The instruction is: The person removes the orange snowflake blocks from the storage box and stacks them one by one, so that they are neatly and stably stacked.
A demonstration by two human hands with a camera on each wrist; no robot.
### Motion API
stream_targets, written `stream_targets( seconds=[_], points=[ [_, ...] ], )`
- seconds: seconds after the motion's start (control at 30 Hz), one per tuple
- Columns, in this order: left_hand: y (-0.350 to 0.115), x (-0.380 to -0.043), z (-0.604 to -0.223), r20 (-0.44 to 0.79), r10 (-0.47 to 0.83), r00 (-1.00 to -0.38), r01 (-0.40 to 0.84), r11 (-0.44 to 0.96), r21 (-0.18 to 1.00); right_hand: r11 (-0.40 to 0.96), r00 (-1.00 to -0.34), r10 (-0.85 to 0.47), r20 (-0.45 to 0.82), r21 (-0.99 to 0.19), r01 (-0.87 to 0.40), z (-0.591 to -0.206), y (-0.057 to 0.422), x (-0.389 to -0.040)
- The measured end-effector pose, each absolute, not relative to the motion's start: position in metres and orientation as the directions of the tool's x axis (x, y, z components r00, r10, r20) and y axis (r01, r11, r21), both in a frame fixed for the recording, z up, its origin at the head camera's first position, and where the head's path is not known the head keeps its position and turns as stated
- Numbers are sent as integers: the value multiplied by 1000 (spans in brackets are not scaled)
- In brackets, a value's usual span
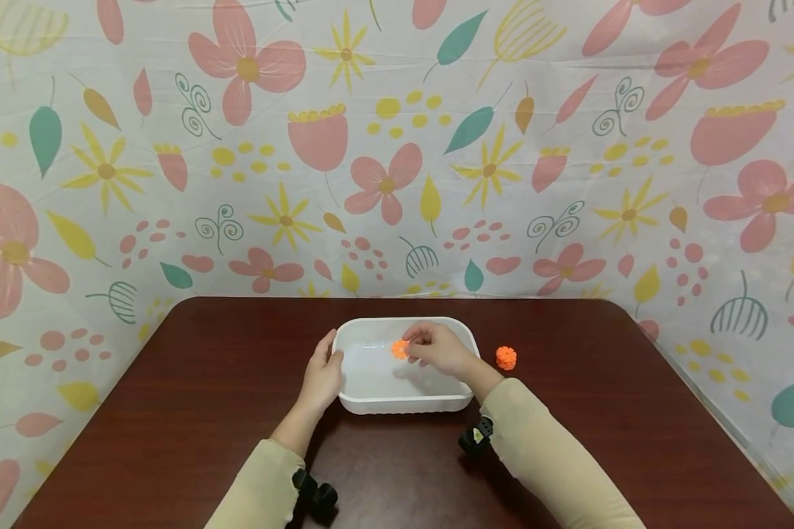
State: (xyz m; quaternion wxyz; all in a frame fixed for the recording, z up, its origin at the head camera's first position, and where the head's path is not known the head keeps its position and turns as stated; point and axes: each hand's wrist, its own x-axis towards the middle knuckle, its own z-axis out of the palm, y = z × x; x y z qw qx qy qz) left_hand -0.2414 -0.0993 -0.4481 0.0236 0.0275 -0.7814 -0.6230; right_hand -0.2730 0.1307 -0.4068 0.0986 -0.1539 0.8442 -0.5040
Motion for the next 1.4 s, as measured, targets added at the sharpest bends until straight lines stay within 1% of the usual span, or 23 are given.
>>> stream_targets(
  seconds=[0.27,0.73,0.97,1.17,1.4],
  points=[
    [-100,-242,-449,-5,-70,-998,-22,239,971,405,-945,-325,-20,-906,-120,-403,147,-272],
    [-101,-242,-446,-8,-57,-998,-23,267,963,411,-979,-204,-5,-908,-81,-394,176,-271],
    [-101,-242,-444,-14,-62,-998,-30,278,960,369,-987,-158,-9,-928,-51,-393,193,-273],
    [-100,-244,-443,-8,-73,-997,-29,285,958,373,-993,-120,-5,-927,-40,-394,210,-273],
    [-100,-248,-444,-5,-76,-997,-27,296,955,329,-995,-96,-11,-944,-22,-402,236,-269]
  ],
)
